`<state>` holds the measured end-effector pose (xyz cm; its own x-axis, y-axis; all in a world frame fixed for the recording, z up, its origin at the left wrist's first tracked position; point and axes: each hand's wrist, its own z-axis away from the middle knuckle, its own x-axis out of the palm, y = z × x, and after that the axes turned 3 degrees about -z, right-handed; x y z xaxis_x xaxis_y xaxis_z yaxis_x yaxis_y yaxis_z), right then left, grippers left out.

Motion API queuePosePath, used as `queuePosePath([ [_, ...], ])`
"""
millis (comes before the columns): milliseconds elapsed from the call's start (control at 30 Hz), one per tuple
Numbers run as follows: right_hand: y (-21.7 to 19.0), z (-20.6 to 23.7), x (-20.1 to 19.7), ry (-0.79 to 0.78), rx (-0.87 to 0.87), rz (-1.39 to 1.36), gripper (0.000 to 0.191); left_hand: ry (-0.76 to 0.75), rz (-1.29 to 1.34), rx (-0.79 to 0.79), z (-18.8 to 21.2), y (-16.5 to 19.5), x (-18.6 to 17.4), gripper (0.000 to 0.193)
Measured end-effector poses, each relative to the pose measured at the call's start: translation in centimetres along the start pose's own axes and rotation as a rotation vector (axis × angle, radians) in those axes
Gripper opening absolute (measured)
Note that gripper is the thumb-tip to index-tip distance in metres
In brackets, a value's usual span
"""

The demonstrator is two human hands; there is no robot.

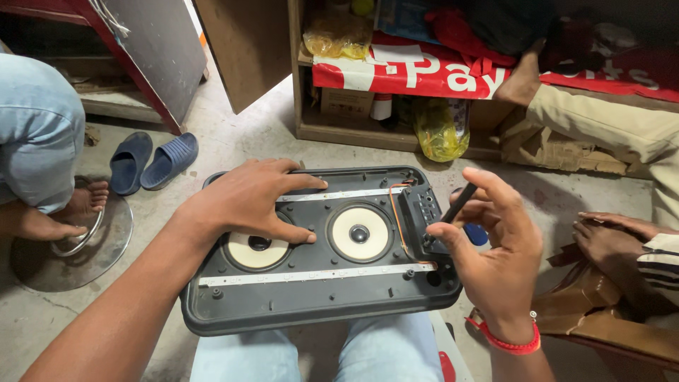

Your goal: The person sits on the floor with a portable speaker on their lap. They remove the rear panel, then use a screwdriver to unscrew and detach the internal circuit board, handling the board and wires at the end.

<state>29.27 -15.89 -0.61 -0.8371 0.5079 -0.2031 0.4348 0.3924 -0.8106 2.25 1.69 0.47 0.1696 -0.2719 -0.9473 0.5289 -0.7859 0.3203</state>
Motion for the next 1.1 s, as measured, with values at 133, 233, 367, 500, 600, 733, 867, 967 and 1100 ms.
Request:
queuePosePath([
  [133, 0.3, 0.0, -0.3, -0.02, -0.024, -0.016, 0.05, -0.008, 0.004, -0.004, 0.0, -0.1, 0.0, 0.086],
  [233, 0.2, 0.2, -0.5, -0.091, 0.066, -0.118, 0.045, 0.002, -0.004, 0.0, 0.0, -0.1, 0.1, 0.086],
  [367, 0.0, 0.3, -0.2, -0.046, -0.012, -0.023, 0.045, -0.009, 0.003, -0.018, 0.0, -0.2, 0.1, 0.086],
  [500, -0.3, 0.0, -0.2, -0.007, 0.042, -0.034, 0.053, 0.01, -0.004, -0.001, 0.0, -0.2, 0.2, 0.086],
  [600, -0.3, -0.1, -0.4, -0.046, 0.049, -0.201, 0.042, 0.003, -0.002, -0.009, 0.0, -0.3, 0.3, 0.086],
  [733, -0.1, 0.2, -0.1, -0.028, -0.048, -0.013, 0.051, 0.005, 0.004, -0.002, -0.1, -0.2, 0.3, 0.086],
  [867, 0.1, 0.2, -0.3, 0.01, 0.004, -0.055, 0.049, 0.004, 0.001, -0.004, -0.1, -0.2, 0.3, 0.085],
  [967, 0.2, 0.3, -0.6, -0.03, 0.002, -0.123, 0.04, 0.008, -0.002, -0.001, 0.0, -0.2, 0.2, 0.086],
  [1100, 0.7, 0.6, -0.4, -0.023, -0.117, -0.018, 0.056, 0.007, -0.006, -0.003, 0.0, -0.3, 0.3, 0.085],
])
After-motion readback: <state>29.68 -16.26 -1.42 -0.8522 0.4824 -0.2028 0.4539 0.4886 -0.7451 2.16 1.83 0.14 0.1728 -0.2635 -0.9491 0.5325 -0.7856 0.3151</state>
